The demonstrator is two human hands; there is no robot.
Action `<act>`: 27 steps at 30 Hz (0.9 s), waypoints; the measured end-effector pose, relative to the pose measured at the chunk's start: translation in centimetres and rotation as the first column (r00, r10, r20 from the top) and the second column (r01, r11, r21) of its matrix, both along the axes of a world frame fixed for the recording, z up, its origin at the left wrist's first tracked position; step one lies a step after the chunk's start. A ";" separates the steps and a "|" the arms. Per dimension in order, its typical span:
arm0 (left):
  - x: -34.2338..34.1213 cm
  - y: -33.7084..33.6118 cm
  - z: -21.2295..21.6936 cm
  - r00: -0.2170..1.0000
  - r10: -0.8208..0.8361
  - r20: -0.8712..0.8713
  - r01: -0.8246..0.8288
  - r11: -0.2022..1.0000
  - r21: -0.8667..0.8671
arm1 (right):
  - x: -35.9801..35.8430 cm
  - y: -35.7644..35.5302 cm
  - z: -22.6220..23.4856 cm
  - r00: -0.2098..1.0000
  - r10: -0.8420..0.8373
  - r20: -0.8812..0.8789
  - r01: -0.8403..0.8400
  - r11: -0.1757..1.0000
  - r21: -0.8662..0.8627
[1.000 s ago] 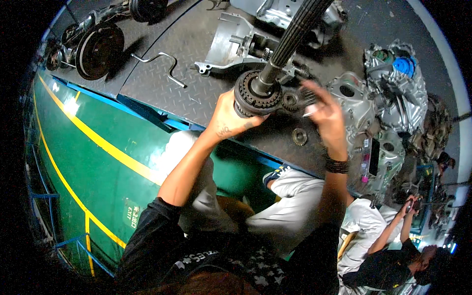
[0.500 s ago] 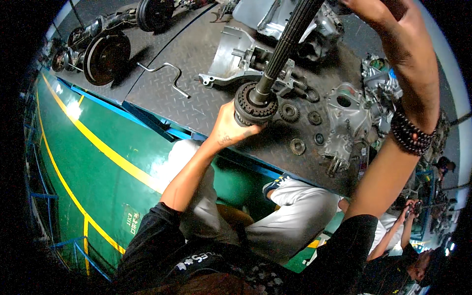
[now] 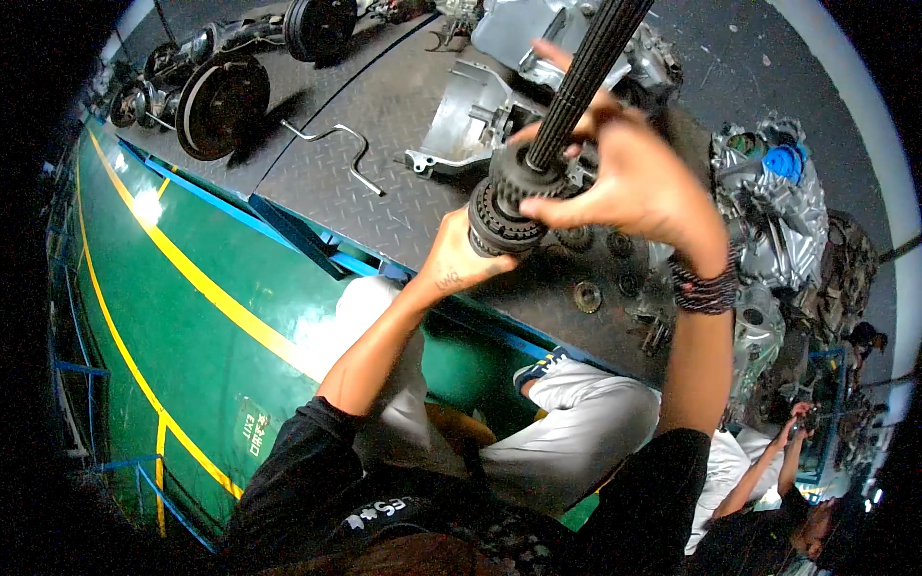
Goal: The person places several gears and components onto a vertical shaft one by one while holding the shaft upright by hand.
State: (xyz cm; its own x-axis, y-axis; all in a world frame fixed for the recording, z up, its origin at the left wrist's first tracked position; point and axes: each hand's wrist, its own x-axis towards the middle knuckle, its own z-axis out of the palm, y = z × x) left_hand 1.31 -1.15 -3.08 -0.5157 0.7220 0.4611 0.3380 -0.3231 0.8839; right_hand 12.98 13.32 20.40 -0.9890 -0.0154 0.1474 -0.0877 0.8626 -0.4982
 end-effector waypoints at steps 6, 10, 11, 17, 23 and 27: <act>0.1 0.5 -0.4 0.999 0.022 -0.027 -0.022 1.000 -0.021 | 0.4 0.9 -4.3 0.994 0.107 -0.017 -0.107 0.994 0.012; -0.1 0.1 -0.4 0.999 0.030 -0.027 -0.030 0.999 -0.022 | -0.1 0.8 -5.7 0.986 0.168 0.002 -0.162 0.957 -0.238; -0.1 0.1 -0.4 0.999 0.037 -0.024 -0.038 0.999 -0.020 | -0.2 0.8 -6.1 0.986 0.167 -0.013 -0.161 0.924 -0.348; 0.1 0.2 0.3 0.999 0.049 0.005 -0.048 0.999 -0.025 | -0.4 0.3 -11.2 0.987 0.100 -0.127 -0.161 0.670 -0.725; 0.0 0.1 0.8 0.998 0.024 0.060 -0.022 0.999 -0.036 | -1.2 0.8 -12.6 0.974 0.128 -0.188 -0.227 0.597 -0.770; 0.2 0.0 1.0 0.995 0.035 0.096 -0.036 0.999 0.003 | -0.8 0.5 -11.5 0.952 0.128 -0.279 -0.306 0.314 -0.899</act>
